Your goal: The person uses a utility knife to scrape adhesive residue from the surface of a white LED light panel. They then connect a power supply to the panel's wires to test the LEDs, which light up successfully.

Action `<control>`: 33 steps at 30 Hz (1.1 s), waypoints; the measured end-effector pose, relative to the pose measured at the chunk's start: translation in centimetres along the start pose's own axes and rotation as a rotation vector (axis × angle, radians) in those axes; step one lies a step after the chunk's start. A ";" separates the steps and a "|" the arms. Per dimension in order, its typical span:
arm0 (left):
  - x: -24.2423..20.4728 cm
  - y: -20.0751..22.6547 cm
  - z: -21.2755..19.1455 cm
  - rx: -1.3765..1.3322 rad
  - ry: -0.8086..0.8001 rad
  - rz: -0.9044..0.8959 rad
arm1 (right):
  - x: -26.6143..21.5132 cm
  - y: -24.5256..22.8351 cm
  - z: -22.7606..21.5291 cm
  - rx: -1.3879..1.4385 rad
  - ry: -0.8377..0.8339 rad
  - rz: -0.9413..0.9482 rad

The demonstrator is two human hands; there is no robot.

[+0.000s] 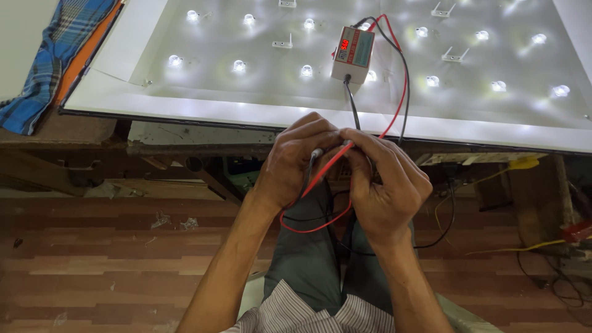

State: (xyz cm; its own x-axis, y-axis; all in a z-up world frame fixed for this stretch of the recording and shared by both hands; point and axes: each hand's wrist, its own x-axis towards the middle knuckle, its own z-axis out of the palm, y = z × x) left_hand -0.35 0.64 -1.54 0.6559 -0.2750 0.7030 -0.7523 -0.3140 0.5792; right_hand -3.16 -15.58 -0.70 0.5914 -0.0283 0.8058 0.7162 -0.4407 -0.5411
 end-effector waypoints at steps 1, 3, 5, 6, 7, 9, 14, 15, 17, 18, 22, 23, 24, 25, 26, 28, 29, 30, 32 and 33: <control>-0.1 0.0 0.0 -0.019 0.003 0.004 | -0.1 -0.2 0.0 0.006 0.003 -0.004; 0.0 -0.1 -0.1 -0.040 0.003 0.023 | 0.0 -0.4 -0.1 0.014 0.013 -0.024; 0.0 0.0 -0.2 -0.041 -0.008 0.045 | 0.0 -0.6 0.0 0.022 0.031 -0.023; -0.1 0.1 -0.3 -0.023 -0.011 0.039 | 0.0 -0.7 0.0 0.027 0.040 -0.022; -0.1 0.2 -0.3 -0.005 -0.015 0.033 | 0.0 -0.8 0.0 0.022 0.041 -0.020; 0.0 0.3 -0.3 0.021 -0.016 0.014 | 0.1 -0.9 0.0 0.014 0.044 -0.018; -0.1 0.6 -0.1 0.042 -0.021 -0.015 | 0.0 -1.2 -0.1 0.046 0.045 -0.024; -0.1 0.7 -0.2 0.043 -0.022 -0.020 | -0.1 -1.2 -0.2 0.048 0.043 -0.023; -0.1 0.9 -0.2 0.044 -0.024 -0.030 | -0.2 -1.4 -0.4 0.046 0.048 -0.027; -0.1 1.0 -0.2 0.042 -0.020 -0.022 | -0.2 -1.4 -0.4 0.045 0.052 -0.030; 0.0 1.3 -0.1 0.052 -0.018 -0.007 | -0.2 -1.6 -0.5 0.037 0.064 -0.042; 0.0 1.4 -0.2 0.059 -0.020 -0.008 | -0.2 -1.6 -0.5 0.035 0.068 -0.037; 0.0 1.5 -0.1 0.063 -0.019 -0.003 | -0.2 -1.6 -0.5 0.034 0.070 -0.033; 0.0 1.5 -0.1 0.066 -0.017 0.002 | -0.2 -1.6 -0.5 0.040 0.071 -0.034; 0.0 1.5 -0.1 0.071 -0.015 0.004 | -0.2 -1.5 -0.5 0.048 0.070 -0.035; 0.1 1.4 -0.2 0.063 -0.022 0.016 | -0.2 -1.4 -0.5 0.062 0.069 -0.029; 0.1 1.4 -0.2 0.059 -0.026 0.021 | -0.2 -1.4 -0.5 0.069 0.068 -0.024; 0.1 1.3 -0.2 0.056 -0.028 0.014 | -0.3 -1.3 -0.4 0.076 0.067 -0.018; 0.1 1.3 -0.1 0.049 -0.033 0.000 | -0.3 -1.2 -0.4 0.074 0.073 -0.016; 0.0 1.3 -0.2 0.049 -0.029 -0.002 | -0.3 -1.2 -0.4 0.073 0.076 -0.016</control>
State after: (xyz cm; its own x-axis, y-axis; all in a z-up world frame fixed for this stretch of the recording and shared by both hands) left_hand -1.27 0.39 -0.71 0.6596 -0.3002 0.6890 -0.7474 -0.3584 0.5594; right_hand -4.34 -15.37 -0.18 0.5521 -0.0914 0.8287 0.7517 -0.3754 -0.5422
